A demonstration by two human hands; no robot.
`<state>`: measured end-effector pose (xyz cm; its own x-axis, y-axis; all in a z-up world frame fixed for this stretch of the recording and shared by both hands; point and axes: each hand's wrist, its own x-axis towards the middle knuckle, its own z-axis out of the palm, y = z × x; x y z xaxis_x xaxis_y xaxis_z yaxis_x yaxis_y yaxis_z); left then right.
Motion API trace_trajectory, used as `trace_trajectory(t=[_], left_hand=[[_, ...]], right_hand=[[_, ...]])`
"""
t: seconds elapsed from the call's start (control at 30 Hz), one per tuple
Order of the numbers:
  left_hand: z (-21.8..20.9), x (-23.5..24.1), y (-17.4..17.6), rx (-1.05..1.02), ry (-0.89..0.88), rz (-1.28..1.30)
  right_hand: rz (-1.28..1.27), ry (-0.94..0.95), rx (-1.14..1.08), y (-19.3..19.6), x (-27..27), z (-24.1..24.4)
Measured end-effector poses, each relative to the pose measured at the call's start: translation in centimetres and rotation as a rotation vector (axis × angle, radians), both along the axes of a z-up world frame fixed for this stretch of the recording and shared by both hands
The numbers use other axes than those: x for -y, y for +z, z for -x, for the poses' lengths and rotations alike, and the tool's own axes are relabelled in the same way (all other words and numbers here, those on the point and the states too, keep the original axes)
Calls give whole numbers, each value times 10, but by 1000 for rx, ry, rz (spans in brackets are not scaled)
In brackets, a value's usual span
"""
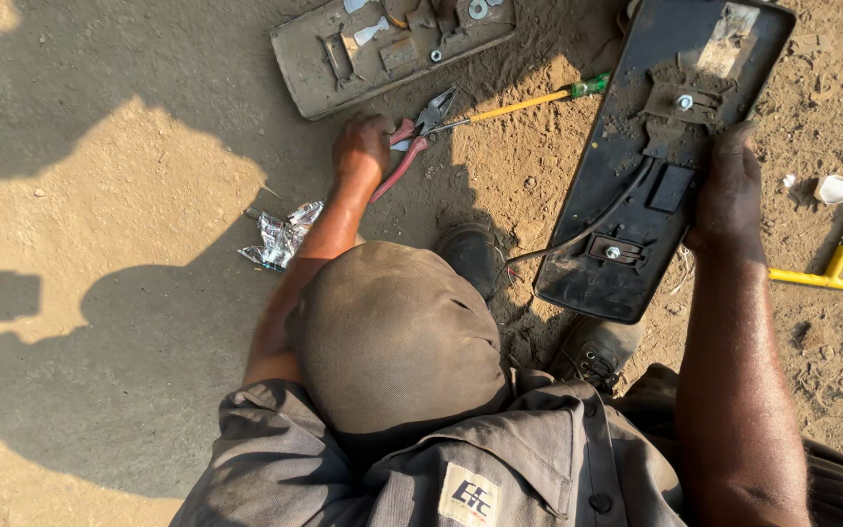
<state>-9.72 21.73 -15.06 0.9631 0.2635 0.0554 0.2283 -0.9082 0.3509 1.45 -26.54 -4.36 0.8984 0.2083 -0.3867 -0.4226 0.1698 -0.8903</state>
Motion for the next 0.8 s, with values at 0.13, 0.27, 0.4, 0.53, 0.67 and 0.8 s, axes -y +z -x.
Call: trace_trajectory(t=[0.13, 0.27, 0.4, 0.53, 0.67, 0.8], left_hand=[[7, 3, -6, -336, 69, -151], [1, 5, -3, -436, 34, -212], [8, 18, 5, -490, 30, -112], [25, 50, -1, -424, 62, 78], [46, 73, -18, -307, -28, 92], [45, 55, -17, -190, 173, 222]], right_hand=[[34, -25, -90, 0, -8, -1], [-9, -29, -42, 0, -10, 0], [-10, -25, -62, -4, -13, -1], [-28, -18, -52, -3, -14, -4], [3, -24, -81, -4, -17, -4], [14, -8, -71, -5, -18, -7]])
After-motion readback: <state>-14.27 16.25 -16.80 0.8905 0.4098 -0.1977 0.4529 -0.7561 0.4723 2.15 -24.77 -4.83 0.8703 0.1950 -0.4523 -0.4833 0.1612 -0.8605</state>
